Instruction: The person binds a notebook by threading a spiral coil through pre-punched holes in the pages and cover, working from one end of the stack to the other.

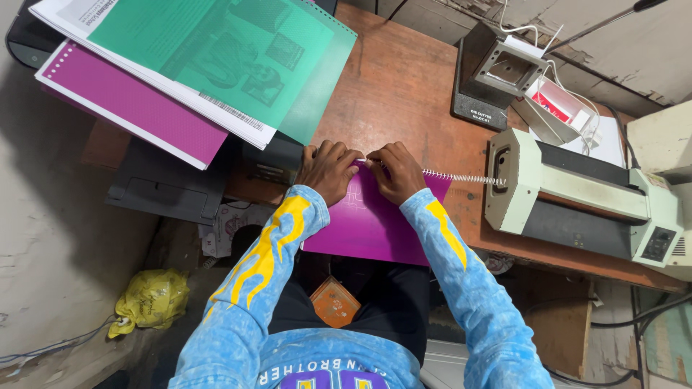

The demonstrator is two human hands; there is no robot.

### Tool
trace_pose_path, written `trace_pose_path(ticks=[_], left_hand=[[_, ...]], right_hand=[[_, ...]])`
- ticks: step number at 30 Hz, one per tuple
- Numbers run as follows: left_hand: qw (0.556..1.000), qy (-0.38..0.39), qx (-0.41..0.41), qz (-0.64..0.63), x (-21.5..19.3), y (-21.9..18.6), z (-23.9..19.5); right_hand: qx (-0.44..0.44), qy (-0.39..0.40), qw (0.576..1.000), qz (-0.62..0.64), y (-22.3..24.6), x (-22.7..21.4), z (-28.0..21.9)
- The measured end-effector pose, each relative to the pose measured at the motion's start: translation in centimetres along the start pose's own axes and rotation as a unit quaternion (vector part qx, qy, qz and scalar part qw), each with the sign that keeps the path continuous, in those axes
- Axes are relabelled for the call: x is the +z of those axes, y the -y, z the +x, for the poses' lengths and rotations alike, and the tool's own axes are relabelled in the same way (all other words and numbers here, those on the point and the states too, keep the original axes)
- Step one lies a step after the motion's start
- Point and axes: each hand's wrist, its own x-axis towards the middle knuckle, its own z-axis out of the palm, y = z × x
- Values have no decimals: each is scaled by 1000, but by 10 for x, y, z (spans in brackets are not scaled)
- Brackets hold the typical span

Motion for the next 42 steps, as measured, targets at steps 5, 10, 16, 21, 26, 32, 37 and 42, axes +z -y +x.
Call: trace_pose_path(ticks=[5, 10, 16, 21, 26, 32, 37, 42], left_hand=[[994, -50, 69, 72, -1, 1, -3], [987, -55, 100, 112, 4, 3, -3], [993, -19, 95, 72, 3, 3, -3], [995, -14, 85, 55, 1, 1, 0], [994, -12, 84, 67, 6, 4, -1], [995, -10, 83, 55, 9, 6, -1], [996, -8, 75, 39, 11, 6, -1], [996, -14, 81, 40, 10, 6, -1]], right_hand=[[-85, -43, 989, -117, 1, 11, -6], [-51, -30, 996, -71, 3, 6, -7], [-1, 46, 999, -11, -13, 1, -4], [97, 104, 990, 20, -18, 3, -3], [123, 154, 976, 88, -30, 3, 2], [177, 183, 957, 139, -32, -1, 10], [116, 115, 976, 146, -20, -4, 3], [102, 107, 982, 116, -18, -6, 3]])
